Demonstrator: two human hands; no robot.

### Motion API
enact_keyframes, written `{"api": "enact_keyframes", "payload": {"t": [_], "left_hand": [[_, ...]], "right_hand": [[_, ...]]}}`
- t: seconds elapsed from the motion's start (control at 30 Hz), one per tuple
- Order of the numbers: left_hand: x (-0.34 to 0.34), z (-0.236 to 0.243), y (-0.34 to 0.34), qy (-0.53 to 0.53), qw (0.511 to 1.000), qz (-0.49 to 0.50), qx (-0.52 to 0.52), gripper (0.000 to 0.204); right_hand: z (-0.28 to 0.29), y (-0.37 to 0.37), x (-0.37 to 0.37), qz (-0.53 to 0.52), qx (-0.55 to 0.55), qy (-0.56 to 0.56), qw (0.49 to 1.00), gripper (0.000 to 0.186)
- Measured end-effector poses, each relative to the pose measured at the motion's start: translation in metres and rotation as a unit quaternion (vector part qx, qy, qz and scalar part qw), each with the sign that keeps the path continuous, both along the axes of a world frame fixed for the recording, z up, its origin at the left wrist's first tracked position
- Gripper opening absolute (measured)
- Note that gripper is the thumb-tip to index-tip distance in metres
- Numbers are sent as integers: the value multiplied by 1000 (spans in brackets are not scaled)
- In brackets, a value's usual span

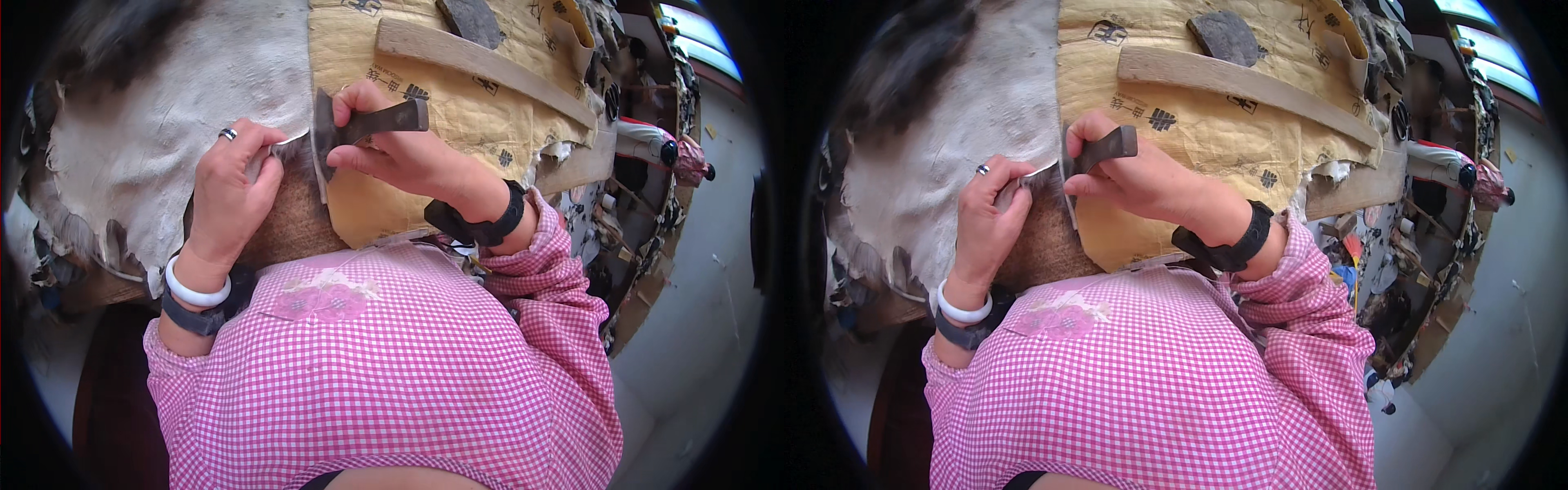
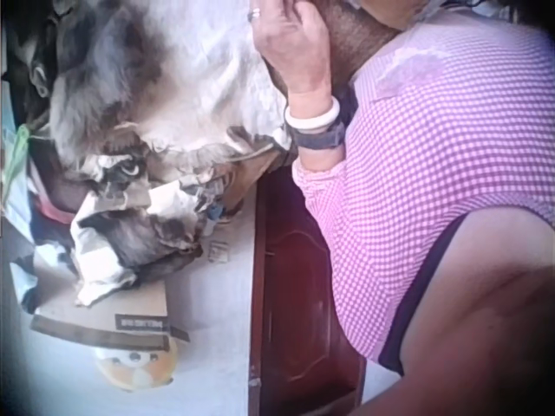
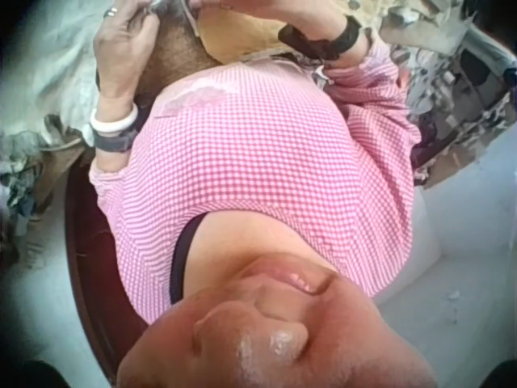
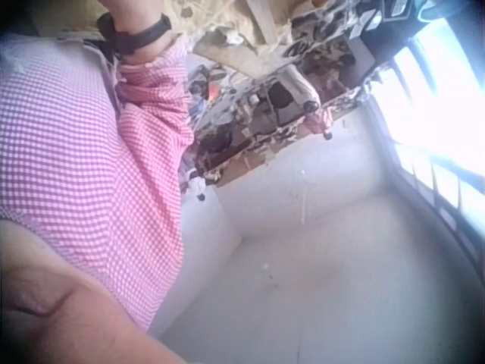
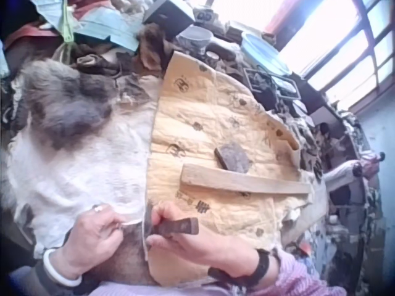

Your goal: Trimming and cutting animal fur pelts on a workshop table using a knife and scissors.

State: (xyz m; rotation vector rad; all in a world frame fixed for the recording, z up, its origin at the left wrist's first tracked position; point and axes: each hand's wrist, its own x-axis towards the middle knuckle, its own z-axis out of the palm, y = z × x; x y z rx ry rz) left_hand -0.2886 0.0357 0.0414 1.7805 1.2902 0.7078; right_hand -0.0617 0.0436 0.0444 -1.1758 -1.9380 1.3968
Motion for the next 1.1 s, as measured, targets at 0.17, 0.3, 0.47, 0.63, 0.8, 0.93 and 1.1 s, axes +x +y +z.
{"api": "enact_keyframes", "payload": {"t": [0.17, 0.3, 0.47, 0.63, 0.8, 0.93, 1.1], "left_hand": [[0, 2, 3, 18, 1000, -5, 11, 16], [1, 4, 3, 1, 1000, -9, -8, 15], [1, 9, 2, -11, 1000, -6, -6, 13], [2, 12, 6, -53, 998, -1, -16, 13], [0, 11, 9, -100, 994, 19, -49, 14], [0, 16, 11, -105, 992, 18, -65, 13], [-2, 20, 12, -141, 987, 36, -69, 14]], "right_hand": [[9, 1, -4, 11, -33, 7, 999, 34], [4, 1, -6, -6, -37, -9, 999, 36], [-3, 3, -12, -11, 29, 11, 999, 38], [-3, 17, -11, -34, 74, -31, 996, 38], [2, 27, -15, -46, 47, -39, 997, 38], [-2, 28, -15, -54, 66, -31, 996, 36], [-2, 36, -17, -59, 40, -23, 997, 36]]}}
